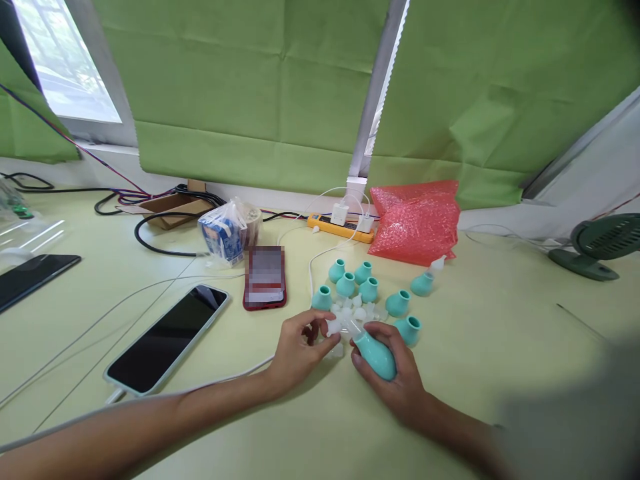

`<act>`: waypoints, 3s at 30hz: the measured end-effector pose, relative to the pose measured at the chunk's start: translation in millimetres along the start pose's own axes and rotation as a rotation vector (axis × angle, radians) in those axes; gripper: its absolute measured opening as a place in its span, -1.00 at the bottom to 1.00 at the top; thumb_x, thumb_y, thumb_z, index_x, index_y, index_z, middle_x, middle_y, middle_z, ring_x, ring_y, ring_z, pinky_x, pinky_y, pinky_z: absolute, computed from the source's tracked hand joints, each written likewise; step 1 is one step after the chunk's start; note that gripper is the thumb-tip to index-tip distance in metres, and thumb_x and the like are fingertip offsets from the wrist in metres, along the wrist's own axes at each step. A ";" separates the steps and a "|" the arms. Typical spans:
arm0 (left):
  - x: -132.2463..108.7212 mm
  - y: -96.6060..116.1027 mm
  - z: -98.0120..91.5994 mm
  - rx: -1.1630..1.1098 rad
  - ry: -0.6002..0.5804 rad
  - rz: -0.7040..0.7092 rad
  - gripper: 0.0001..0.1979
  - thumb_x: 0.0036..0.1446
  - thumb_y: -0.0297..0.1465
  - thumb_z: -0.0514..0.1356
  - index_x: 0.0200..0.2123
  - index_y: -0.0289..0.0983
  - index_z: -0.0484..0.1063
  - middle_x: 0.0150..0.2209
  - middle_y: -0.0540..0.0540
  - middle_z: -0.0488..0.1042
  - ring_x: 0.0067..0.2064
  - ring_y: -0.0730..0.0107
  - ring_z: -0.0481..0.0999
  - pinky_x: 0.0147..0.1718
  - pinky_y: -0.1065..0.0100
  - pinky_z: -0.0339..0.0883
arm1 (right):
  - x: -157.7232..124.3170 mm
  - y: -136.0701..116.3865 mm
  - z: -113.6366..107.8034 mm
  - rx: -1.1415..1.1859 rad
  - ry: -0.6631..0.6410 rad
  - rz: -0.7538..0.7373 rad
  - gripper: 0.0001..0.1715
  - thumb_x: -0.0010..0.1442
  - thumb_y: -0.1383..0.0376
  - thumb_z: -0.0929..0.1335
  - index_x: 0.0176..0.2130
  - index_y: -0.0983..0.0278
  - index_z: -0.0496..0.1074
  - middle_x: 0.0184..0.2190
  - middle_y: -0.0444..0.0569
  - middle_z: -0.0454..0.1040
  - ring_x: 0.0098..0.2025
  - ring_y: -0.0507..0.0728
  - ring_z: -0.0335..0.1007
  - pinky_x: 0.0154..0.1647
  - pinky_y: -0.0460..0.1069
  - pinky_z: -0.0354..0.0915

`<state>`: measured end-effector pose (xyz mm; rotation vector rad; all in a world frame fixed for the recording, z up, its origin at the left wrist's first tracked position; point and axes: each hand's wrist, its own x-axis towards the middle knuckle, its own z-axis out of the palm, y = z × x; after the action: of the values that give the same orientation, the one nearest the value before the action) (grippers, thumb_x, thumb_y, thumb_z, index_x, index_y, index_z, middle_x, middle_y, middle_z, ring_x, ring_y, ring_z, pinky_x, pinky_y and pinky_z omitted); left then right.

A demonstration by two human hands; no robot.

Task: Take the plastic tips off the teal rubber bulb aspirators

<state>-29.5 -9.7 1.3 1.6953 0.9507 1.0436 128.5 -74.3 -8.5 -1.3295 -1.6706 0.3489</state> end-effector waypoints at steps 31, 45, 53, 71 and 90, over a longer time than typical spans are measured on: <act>1.4 10.0 -4.7 -0.037 -0.156 0.017 -0.80 0.09 -0.26 0.02 -0.39 -0.30 0.24 -0.45 0.00 0.24 -0.42 0.46 0.25 -0.48 0.47 0.18 | 0.4 -1.7 -0.6 -0.155 -0.067 -0.188 -0.67 0.02 0.35 0.28 -0.17 0.21 0.14 -0.34 -0.04 0.38 -0.34 0.08 0.38 -0.37 -0.06 0.32; -22.8 -0.2 4.6 0.784 -0.269 1.319 -0.80 -0.02 -0.43 0.04 -0.64 -0.27 0.13 -0.74 0.08 0.08 -0.71 0.53 0.07 -0.70 0.42 -0.11 | -3.0 -2.1 -7.3 0.111 0.012 -0.081 -0.69 0.01 0.36 0.28 -0.22 0.21 0.10 -0.47 -0.13 0.23 -0.50 0.03 0.27 -0.51 -0.07 0.29; -8.2 -5.1 4.7 0.961 -0.327 0.631 -0.82 -0.02 -0.58 -0.02 -0.33 -0.25 0.24 -0.39 -0.04 0.34 -0.44 0.37 0.37 -0.59 0.44 0.16 | -4.7 2.5 -7.8 0.136 0.001 -0.096 -0.64 -0.01 0.38 0.31 -0.19 0.22 0.13 -0.37 -0.05 0.28 -0.39 0.08 0.34 -0.42 -0.04 0.34; -27.2 18.3 5.4 0.003 -0.174 0.038 -0.80 0.03 -0.34 0.11 -0.31 -0.34 0.39 -0.39 -0.09 0.41 -0.38 0.40 0.37 -0.39 0.40 0.27 | -1.3 12.6 -19.5 -0.286 -0.111 -0.758 -0.63 -0.06 0.45 0.34 -0.19 0.25 0.30 -0.25 0.08 0.34 -0.27 0.10 0.32 -0.38 -0.02 0.28; -18.0 0.9 2.5 0.551 -0.065 0.660 -0.82 0.07 -0.55 0.05 -0.38 -0.27 0.43 -0.35 -0.12 0.40 -0.29 0.32 0.22 -0.33 0.27 0.22 | 3.4 8.5 -18.0 -0.530 -0.060 -0.819 -0.77 -0.02 0.54 0.25 -0.40 0.26 0.39 -0.30 -0.04 0.47 -0.39 0.09 0.25 -0.45 -0.02 0.20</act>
<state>-33.3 -27.1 -2.6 2.5955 0.6750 1.1901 148.0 -73.9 -3.5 -0.8602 -2.2813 -0.5725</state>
